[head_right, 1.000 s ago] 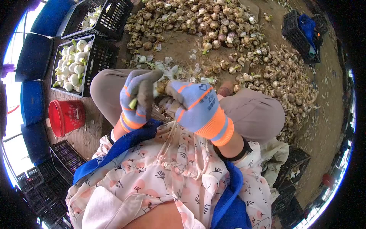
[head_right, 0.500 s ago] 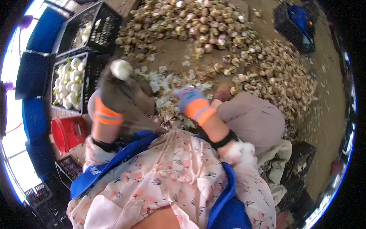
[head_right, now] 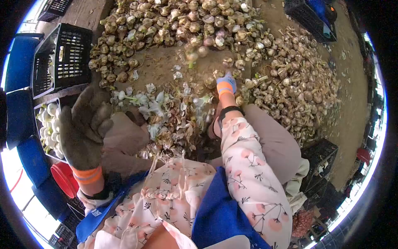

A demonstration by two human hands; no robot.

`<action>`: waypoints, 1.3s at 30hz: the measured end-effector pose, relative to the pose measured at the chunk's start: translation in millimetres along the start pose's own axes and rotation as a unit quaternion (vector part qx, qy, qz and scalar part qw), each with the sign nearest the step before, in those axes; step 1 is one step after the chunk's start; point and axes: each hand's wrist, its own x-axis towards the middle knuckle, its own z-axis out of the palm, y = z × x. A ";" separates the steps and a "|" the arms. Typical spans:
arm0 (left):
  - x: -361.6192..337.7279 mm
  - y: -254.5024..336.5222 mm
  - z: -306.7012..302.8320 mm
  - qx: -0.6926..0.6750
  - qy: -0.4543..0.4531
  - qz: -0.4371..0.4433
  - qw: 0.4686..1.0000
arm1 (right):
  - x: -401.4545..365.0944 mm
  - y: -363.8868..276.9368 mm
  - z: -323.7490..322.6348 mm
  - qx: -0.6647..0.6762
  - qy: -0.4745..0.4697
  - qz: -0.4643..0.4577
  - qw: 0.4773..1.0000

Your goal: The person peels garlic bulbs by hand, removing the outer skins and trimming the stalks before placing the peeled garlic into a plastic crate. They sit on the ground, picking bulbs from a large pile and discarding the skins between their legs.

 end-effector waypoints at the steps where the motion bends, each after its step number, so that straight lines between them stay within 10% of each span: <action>1: 1.7 -3.1 4.3 0.044 -0.023 -0.039 0.998 | 12.6 3.1 5.6 -0.003 -0.004 0.001 1.000; 5: 6.1 -10.5 14.8 0.107 0.014 -0.040 0.993 | 55.8 24.3 39.4 -0.092 -0.030 -0.042 0.994; 8: 1.8 -12.3 27.9 0.207 0.028 -0.086 0.974 | 32.7 -8.5 18.6 0.099 0.030 -0.104 0.989; 11: -0.9 -24.5 31.1 0.299 -0.031 -0.037 0.953 | -63.0 -73.9 -48.2 0.567 -0.293 -0.167 0.752; 15: -8.7 -36.4 31.2 0.670 -0.132 0.276 0.676 | -185.6 -102.7 -127.8 0.480 -0.427 -0.292 0.708; 18: -29.1 -50.8 22.4 0.628 -0.180 0.326 0.684 | -240.4 -82.7 -151.7 0.589 -0.463 -0.229 0.622; 29: -115.9 -69.3 34.0 0.523 -0.195 0.406 0.724 | -304.1 -30.3 -161.5 0.604 -0.527 -0.212 0.559; 32: -139.1 -74.8 46.4 0.165 -0.139 0.102 0.971 | -311.1 -18.9 -169.0 0.584 -0.535 -0.225 0.568; 34: -135.0 -68.1 47.2 -0.006 -0.151 -0.006 0.988 | -312.8 -16.2 -168.4 0.566 -0.552 -0.232 0.566; 39: -125.9 -86.7 46.2 -0.206 -0.160 -0.057 0.964 | -322.1 -12.4 -166.0 0.301 -0.024 -0.611 0.731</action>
